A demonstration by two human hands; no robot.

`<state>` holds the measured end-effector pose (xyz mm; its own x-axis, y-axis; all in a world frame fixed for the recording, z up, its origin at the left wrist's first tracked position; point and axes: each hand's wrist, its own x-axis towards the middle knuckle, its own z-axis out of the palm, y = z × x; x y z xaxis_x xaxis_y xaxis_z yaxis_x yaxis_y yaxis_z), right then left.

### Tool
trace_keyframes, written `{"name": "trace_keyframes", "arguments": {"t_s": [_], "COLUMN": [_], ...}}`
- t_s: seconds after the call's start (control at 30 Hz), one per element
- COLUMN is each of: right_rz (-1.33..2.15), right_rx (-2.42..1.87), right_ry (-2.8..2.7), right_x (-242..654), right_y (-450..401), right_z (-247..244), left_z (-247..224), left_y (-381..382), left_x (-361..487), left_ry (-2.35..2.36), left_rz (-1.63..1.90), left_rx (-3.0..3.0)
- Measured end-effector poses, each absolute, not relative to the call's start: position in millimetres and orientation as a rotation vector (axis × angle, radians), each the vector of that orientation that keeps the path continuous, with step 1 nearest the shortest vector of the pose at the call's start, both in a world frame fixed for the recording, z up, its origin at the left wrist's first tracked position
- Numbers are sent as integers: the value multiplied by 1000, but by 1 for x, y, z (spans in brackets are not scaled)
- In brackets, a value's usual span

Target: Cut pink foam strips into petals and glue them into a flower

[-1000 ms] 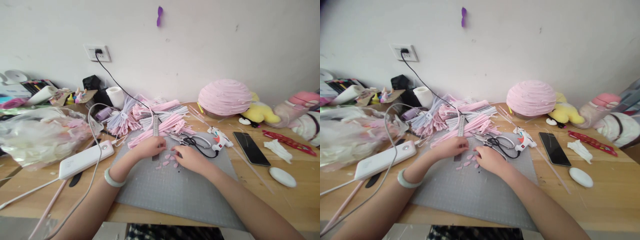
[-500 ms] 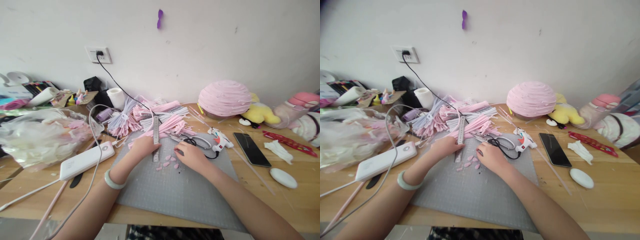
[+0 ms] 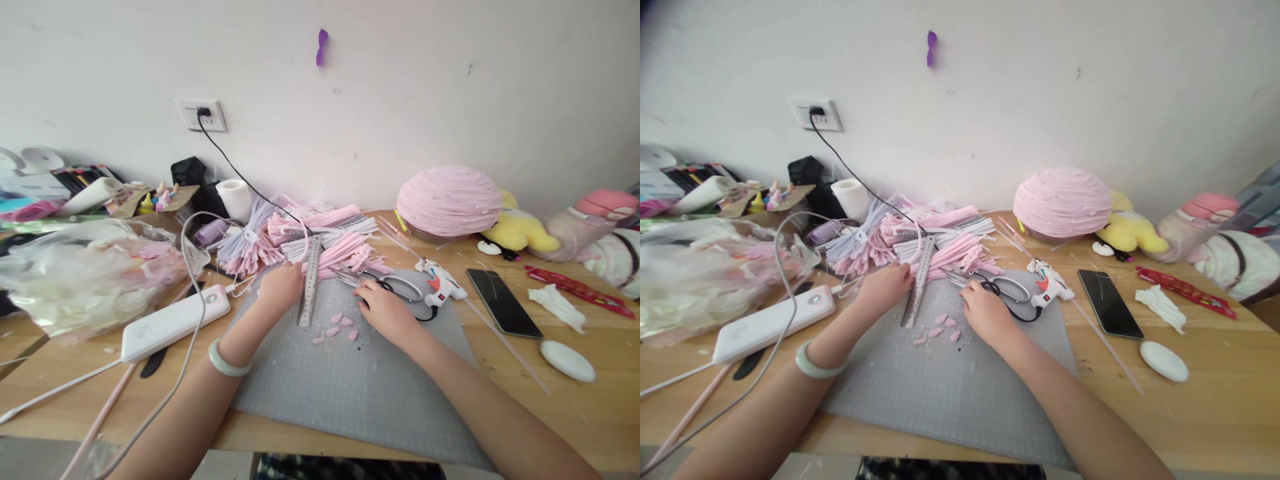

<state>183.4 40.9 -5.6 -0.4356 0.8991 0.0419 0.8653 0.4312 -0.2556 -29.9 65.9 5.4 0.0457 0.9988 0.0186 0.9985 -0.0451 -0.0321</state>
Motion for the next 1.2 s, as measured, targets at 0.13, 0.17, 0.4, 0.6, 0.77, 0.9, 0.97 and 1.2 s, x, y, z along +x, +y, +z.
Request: {"name": "trace_keyframes", "arguments": {"t_s": [0.13,0.17,0.4,0.6,0.77,0.9,0.97,1.2], "right_rz": [328,331,378,362,353,332,330,384], "right_rx": [-1543,-1540,-1541,-1519,-1518,-1523,-1522,-1528], "right_ry": [-2499,-2497,-2482,-2446,-2448,-2451,-2450,-2423], "right_x": [184,184,184,182,182,181,181,182], "right_y": [41,41,41,40,39,39,39,38], "right_z": [-7,-7,-4,-3,-2,-2,-2,-2], "left_z": [4,4,9,15,16,15,15,18], "left_y": [67,67,67,74,85,88,87,77], "left_x": [-31,-30,-30,-43,-55,-60,-61,-49], "left_ry": [-2091,-2084,-2178,-2482,-2580,-2547,-2484,-2188], "left_rz": [24,25,4,-789,-1439,-1725,-1822,-1709], "left_rx": [-2284,-2287,-2178,-1961,-1835,-1678,-1634,-2017]}}
